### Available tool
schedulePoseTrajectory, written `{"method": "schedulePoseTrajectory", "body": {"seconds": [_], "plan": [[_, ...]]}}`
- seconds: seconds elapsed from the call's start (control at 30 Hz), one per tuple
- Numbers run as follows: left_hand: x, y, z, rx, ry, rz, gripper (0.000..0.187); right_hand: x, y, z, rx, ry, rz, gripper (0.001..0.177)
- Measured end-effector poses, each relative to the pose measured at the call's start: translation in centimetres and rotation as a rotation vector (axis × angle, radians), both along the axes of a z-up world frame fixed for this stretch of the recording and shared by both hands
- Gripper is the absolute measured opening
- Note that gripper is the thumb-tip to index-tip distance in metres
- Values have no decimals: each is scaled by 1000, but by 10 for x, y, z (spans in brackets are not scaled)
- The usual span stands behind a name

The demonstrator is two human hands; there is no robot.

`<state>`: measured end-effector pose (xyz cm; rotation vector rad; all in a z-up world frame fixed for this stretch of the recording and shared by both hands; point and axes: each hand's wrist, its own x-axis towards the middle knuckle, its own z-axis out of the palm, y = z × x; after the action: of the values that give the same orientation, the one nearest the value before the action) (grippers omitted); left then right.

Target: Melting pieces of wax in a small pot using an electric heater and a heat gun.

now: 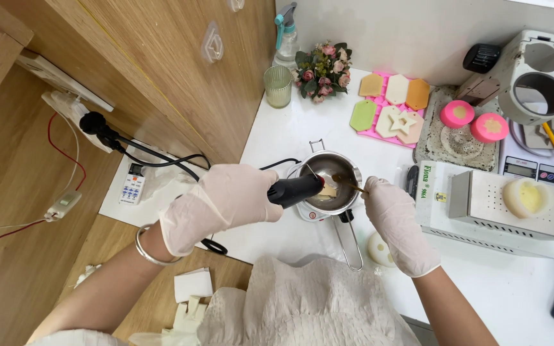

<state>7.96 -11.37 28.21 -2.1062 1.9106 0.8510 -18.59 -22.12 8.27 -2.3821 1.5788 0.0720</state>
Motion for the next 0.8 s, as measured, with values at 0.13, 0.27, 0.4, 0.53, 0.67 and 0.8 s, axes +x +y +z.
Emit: {"method": "schedulePoseTrajectory", "body": {"seconds": [0.13, 0.27, 0.4, 0.53, 0.67, 0.8], "plan": [[5, -17, -2, 24, -71, -137, 35, 2, 1, 6, 57, 26, -36, 15], [0, -26, -7, 12, -80, -181, 34, -2, 2, -7, 4, 84, 23, 18], [-5, -30, -9, -24, -64, -168, 31, 1, 10, 13, -98, 4, 13, 18], [-7, -33, -10, -56, -73, -202, 32, -1, 15, 26, -115, -12, -45, 20], [-9, -35, -13, -69, -81, -237, 34, -7, 21, 30, -89, 6, -62, 21], [-15, -37, -8, -46, -86, -246, 35, -8, 23, 29, -95, -18, -27, 20]]}}
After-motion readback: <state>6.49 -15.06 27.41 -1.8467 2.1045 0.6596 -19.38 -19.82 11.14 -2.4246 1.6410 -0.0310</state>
